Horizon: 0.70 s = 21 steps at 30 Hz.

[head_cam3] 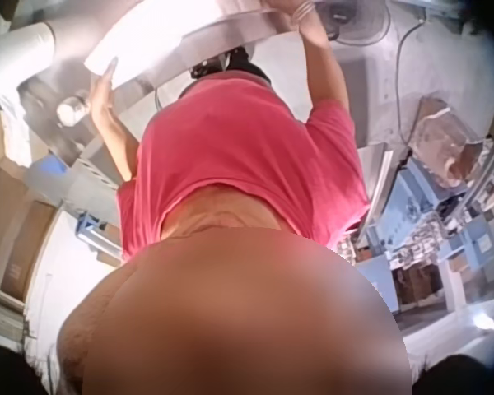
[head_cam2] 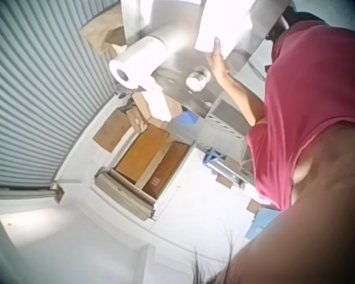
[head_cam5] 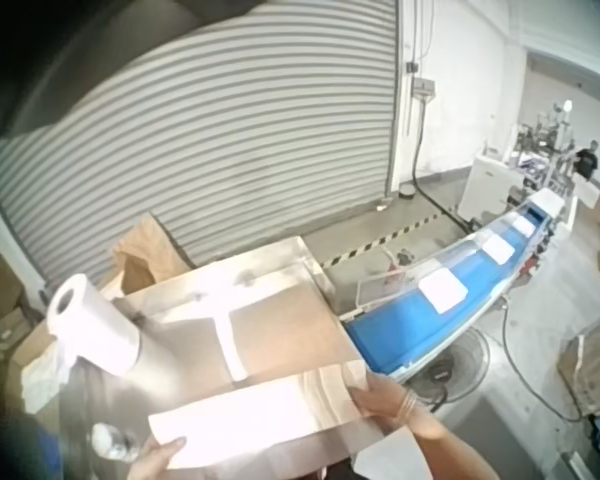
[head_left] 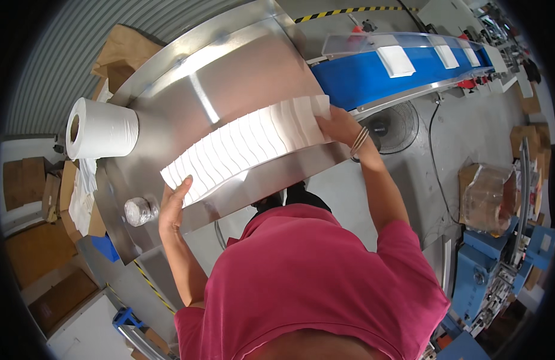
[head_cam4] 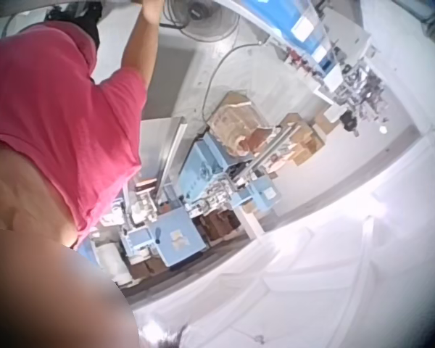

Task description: Gather pleated paper filters from the machine output and place them onto a conveyor belt for packaging.

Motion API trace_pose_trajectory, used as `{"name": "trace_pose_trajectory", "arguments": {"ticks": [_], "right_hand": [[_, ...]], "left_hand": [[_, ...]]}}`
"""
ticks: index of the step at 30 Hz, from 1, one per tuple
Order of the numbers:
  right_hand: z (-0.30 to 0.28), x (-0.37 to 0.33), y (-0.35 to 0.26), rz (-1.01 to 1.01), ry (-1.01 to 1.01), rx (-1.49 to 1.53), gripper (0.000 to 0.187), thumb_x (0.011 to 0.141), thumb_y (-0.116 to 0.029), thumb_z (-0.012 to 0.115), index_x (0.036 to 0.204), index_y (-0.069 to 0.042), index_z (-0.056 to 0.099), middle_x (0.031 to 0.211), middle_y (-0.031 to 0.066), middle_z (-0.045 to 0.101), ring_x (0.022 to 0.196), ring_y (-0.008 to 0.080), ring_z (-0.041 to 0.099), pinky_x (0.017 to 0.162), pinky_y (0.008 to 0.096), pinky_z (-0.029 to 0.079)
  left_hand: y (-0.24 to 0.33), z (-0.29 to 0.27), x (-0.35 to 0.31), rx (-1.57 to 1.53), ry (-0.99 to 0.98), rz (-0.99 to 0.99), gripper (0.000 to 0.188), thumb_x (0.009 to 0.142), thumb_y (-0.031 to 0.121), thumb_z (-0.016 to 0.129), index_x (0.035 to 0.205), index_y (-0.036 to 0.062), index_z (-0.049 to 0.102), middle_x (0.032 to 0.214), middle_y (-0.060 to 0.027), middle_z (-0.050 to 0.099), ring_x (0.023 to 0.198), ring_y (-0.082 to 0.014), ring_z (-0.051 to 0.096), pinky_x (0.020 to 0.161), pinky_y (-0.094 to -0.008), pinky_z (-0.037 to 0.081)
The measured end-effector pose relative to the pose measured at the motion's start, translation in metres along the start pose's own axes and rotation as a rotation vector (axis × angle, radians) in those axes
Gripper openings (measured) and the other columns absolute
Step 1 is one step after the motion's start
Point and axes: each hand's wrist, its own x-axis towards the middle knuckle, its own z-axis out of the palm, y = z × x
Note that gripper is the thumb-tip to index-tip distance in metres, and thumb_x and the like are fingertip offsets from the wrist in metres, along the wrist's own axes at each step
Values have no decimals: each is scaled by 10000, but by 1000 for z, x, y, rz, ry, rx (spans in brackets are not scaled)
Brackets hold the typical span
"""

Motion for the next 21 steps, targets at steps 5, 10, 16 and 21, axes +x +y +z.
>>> {"name": "trace_pose_trajectory", "arguments": {"ticks": [5, 10, 16, 21], "right_hand": [[-20, 13, -6, 369, 194, 1296, 487, 809, -415, 635, 1080, -22, 539, 831, 97, 625, 786, 213, 608, 700, 303, 488], [-2, -12, -15, 146, -152, 611, 472, 873, -415, 550, 1133, -21, 558, 995, 45, 614, 923, 140, 560, 821, 259, 425], [-6, -25, -52, 222, -180, 867, 416, 921, -362, 490, 1145, -16, 544, 1010, 17, 595, 882, 68, 559, 772, 239, 447], [-9, -19, -41, 375, -201, 1125, 381, 920, -313, 494, 1133, -2, 547, 970, 34, 612, 873, 88, 576, 762, 243, 460]], "left_hand": [[2, 3, 2, 30, -36, 12, 769, 767, 251, 711, 1351, -22, 294, 1298, -140, 450, 1223, -225, 404, 1041, -329, 264], [4, 17, 3, 81, -26, 34, 780, 758, 260, 717, 1347, -27, 293, 1288, -142, 455, 1217, -227, 411, 1043, -333, 264], [8, 21, 4, 66, -43, 11, 796, 745, 252, 731, 1348, -21, 288, 1282, -141, 460, 1203, -231, 428, 1047, -345, 263], [5, 18, 6, 75, -51, 24, 791, 749, 236, 727, 1350, -20, 281, 1275, -141, 467, 1197, -234, 434, 1049, -352, 262]]}}
